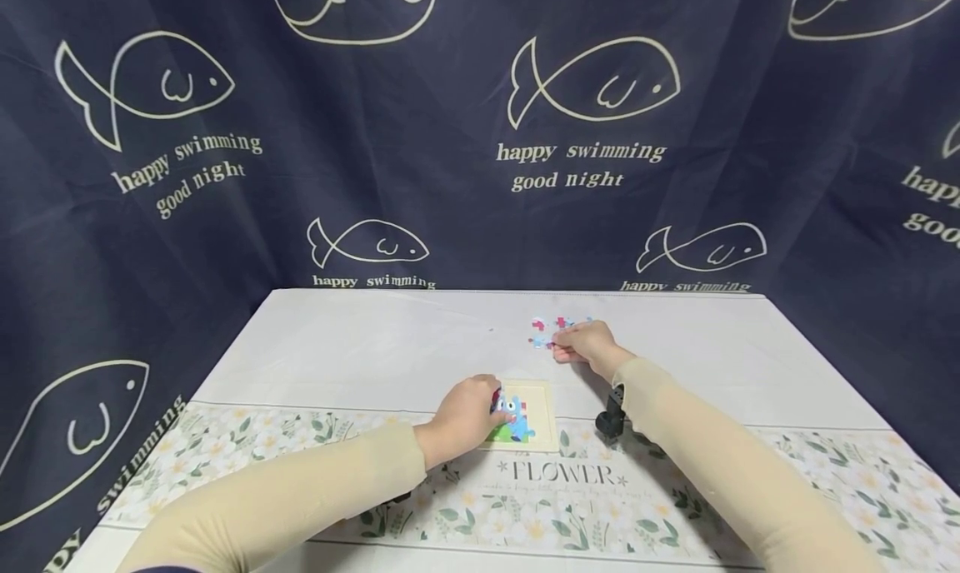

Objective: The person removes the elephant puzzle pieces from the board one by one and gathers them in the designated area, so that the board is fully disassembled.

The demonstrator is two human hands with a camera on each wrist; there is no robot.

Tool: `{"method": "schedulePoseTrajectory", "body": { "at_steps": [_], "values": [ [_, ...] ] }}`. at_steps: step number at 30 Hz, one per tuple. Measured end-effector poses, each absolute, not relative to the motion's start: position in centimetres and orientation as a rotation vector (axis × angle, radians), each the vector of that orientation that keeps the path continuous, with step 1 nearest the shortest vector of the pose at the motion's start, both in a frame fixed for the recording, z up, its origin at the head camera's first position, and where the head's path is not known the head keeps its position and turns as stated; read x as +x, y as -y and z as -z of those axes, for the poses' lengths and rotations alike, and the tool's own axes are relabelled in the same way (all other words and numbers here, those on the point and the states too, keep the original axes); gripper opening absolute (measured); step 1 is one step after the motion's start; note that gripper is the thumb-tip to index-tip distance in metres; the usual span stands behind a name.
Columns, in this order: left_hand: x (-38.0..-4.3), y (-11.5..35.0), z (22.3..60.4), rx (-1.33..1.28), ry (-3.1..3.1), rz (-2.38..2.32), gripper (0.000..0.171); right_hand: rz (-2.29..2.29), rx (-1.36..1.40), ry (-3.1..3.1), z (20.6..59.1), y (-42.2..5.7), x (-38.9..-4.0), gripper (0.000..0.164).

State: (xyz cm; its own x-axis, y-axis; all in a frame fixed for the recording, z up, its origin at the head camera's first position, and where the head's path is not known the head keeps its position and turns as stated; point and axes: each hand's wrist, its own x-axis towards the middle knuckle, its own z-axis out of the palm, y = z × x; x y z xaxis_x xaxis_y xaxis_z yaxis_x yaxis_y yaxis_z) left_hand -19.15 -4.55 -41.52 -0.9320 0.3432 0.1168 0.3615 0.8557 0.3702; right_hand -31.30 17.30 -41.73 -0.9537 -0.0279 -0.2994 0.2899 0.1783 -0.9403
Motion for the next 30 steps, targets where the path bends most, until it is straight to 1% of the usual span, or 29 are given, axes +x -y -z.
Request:
{"method": "schedulePoseTrajectory", "body": {
  "at_steps": [8, 20, 25, 30],
  "values": [
    [-19.4, 4.9, 41.1, -0.584, 3.06, 0.638, 0.054, 1.827, 0.244, -2.205, 41.5, -17.7, -31.2, 0.037],
    [-19.6, 5.0, 41.0, -0.568, 3.134, 0.705, 0.07, 1.734, 0.269, -2.239, 41.6, -17.5, -30.4, 0.031],
    [-19.6, 5.2, 40.6, -0.578, 3.167, 0.762, 0.076, 1.757, 0.192, -2.189, 41.3, -17.7, -29.5, 0.036],
    [-19.4, 5.6, 40.6, -0.595, 3.184, 0.746, 0.078, 1.763, 0.155, -2.127, 40.9, -17.8, -29.0, 0.04]
  ]
}}
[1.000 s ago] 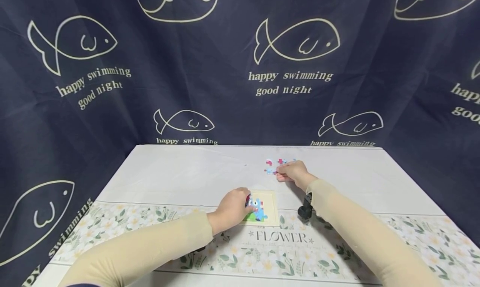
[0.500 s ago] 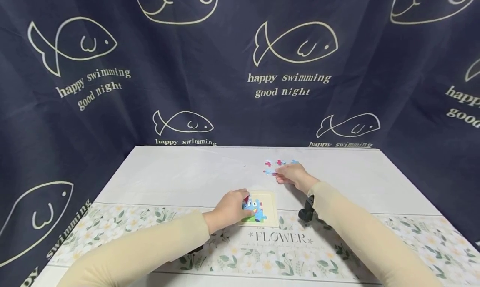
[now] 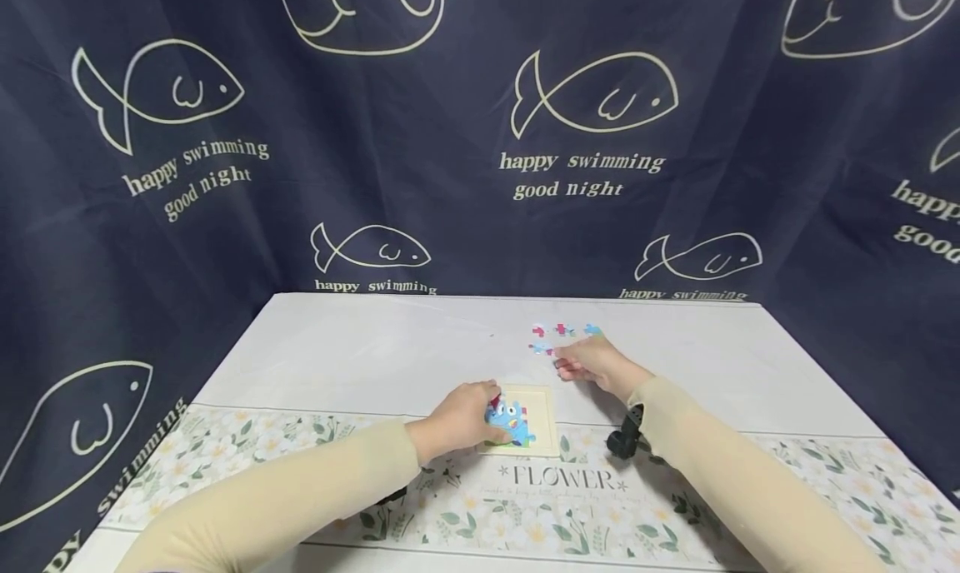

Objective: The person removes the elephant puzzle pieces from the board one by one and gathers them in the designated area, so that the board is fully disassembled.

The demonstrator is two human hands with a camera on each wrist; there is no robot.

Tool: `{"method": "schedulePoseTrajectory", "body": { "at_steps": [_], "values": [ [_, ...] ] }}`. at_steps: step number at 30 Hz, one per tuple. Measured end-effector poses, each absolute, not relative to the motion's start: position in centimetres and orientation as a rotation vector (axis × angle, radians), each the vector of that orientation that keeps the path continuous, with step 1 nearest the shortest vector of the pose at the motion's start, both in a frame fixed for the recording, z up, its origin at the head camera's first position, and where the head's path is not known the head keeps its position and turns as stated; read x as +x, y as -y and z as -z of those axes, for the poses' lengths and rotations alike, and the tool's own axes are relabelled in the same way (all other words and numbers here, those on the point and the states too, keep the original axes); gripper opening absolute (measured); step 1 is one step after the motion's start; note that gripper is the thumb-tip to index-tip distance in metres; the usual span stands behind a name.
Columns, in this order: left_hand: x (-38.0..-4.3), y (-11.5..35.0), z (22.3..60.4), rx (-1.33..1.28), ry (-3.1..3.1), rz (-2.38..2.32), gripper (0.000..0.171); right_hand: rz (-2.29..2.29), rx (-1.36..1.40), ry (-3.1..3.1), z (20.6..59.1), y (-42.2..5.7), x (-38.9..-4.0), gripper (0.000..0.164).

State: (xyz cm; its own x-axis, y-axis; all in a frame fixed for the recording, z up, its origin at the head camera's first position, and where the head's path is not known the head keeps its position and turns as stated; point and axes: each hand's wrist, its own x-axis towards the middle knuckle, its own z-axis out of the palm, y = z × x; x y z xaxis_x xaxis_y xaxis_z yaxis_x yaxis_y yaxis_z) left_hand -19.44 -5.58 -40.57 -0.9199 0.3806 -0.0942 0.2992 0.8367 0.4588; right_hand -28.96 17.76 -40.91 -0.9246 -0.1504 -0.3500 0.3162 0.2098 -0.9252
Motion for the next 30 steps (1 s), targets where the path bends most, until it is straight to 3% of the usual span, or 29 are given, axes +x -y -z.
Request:
{"method": "schedulePoseTrajectory", "body": {
  "at_steps": [30],
  "values": [
    [-20.0, 5.9, 40.8, 0.61, -2.854, -0.593, 0.08, 1.602, -0.08, -2.098, 39.8, -14.1, -24.8, 0.024]
  ]
}}
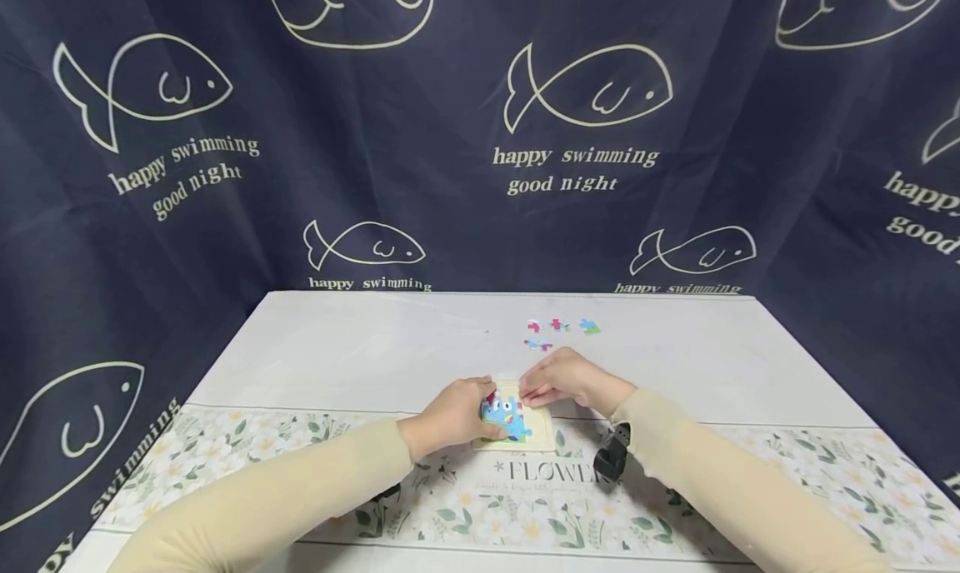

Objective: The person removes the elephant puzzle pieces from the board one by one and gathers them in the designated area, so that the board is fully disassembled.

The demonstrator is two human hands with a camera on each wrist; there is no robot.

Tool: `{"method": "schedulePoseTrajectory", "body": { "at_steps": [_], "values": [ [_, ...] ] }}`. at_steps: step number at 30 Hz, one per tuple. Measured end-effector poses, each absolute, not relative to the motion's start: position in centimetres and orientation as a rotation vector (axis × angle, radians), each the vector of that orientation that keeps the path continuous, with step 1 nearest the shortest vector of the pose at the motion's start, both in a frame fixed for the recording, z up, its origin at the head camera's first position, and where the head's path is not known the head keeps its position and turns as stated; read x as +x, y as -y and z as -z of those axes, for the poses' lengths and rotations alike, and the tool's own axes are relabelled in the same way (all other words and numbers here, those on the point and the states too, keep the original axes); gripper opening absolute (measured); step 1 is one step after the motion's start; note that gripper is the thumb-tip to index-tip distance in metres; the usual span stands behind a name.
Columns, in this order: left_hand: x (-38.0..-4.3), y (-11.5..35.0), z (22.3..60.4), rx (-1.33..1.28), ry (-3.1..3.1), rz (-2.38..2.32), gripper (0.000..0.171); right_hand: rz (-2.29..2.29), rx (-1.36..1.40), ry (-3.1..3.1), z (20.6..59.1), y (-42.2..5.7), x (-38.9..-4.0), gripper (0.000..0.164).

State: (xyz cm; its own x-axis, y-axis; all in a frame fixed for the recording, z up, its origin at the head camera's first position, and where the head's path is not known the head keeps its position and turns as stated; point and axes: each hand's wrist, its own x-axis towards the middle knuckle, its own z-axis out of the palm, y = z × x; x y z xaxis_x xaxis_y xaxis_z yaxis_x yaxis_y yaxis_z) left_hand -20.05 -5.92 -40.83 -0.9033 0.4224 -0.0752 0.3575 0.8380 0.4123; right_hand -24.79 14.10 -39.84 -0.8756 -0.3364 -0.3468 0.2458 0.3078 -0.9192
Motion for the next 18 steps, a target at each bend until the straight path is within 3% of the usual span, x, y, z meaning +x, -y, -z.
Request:
{"method": "schedulePoseTrajectory", "body": {
  "at_steps": [18],
  "values": [
    [-20.0, 5.98, 40.72, 0.62, -2.853, -0.605, 0.078, 1.546, -0.029, -2.117, 39.97, -13.42, -24.13, 0.02]
  ]
}}
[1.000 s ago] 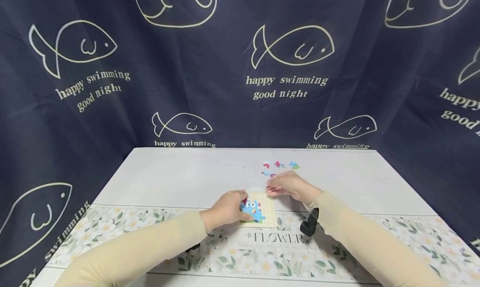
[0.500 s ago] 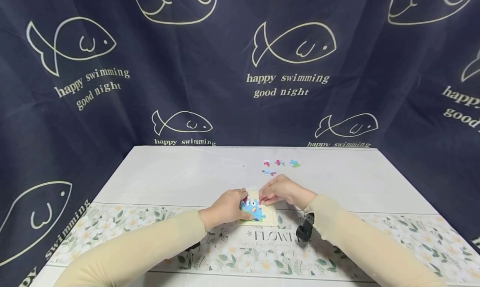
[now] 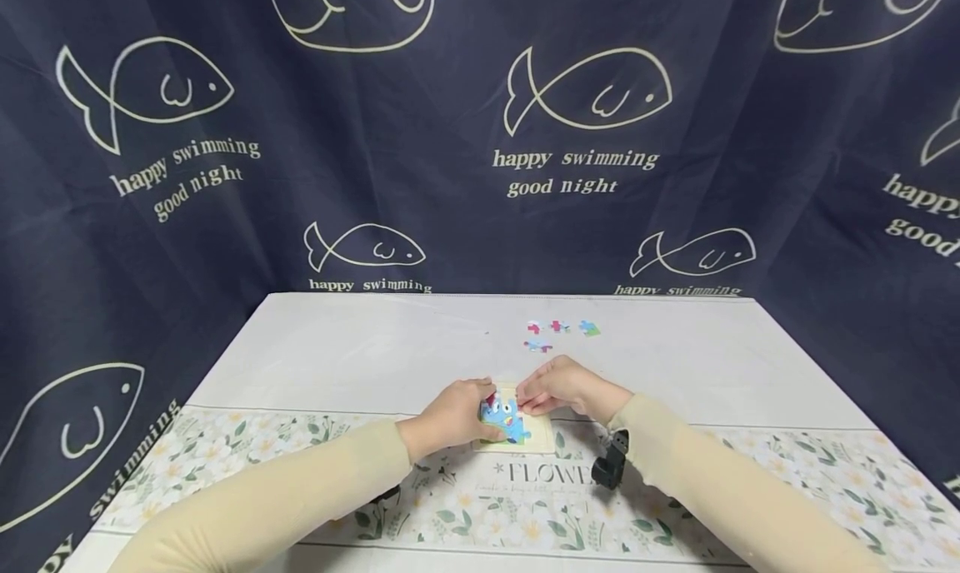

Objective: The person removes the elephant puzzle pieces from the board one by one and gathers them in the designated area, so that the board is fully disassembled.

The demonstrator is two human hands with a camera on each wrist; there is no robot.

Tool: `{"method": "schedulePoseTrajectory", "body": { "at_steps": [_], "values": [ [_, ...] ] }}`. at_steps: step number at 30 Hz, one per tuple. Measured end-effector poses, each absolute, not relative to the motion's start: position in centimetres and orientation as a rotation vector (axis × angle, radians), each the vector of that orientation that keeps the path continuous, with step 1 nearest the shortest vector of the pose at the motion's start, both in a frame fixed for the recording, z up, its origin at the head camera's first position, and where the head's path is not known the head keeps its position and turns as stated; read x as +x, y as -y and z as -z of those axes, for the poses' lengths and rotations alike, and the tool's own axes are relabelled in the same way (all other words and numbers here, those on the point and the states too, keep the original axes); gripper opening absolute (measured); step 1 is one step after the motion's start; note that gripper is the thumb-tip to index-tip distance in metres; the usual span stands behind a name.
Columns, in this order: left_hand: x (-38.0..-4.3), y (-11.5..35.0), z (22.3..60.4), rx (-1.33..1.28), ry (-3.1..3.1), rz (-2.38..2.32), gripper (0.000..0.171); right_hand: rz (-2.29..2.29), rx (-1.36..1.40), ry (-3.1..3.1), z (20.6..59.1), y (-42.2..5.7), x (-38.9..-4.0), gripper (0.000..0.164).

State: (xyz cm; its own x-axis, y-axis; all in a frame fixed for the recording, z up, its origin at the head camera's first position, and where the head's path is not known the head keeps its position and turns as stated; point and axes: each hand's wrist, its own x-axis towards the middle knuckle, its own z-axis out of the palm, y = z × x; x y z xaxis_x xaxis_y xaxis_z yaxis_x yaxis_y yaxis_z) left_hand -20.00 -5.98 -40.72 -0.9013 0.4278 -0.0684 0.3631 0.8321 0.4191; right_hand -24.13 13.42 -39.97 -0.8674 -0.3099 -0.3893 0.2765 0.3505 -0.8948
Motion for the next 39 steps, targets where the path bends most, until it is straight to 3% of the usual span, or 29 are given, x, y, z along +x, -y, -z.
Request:
{"method": "schedulePoseTrajectory", "body": {
  "at_steps": [19, 39],
  "values": [
    [-19.8, 6.0, 40.7, 0.629, -2.842, -0.673, 0.078, 1.553, 0.091, -2.152, 40.3, -12.5, -23.5, 0.019],
    [-19.6, 6.0, 40.7, 0.616, -2.857, -0.691, 0.077, 1.527, 0.002, -2.119, 40.7, -13.0, -23.7, 0.024]
  ]
}}
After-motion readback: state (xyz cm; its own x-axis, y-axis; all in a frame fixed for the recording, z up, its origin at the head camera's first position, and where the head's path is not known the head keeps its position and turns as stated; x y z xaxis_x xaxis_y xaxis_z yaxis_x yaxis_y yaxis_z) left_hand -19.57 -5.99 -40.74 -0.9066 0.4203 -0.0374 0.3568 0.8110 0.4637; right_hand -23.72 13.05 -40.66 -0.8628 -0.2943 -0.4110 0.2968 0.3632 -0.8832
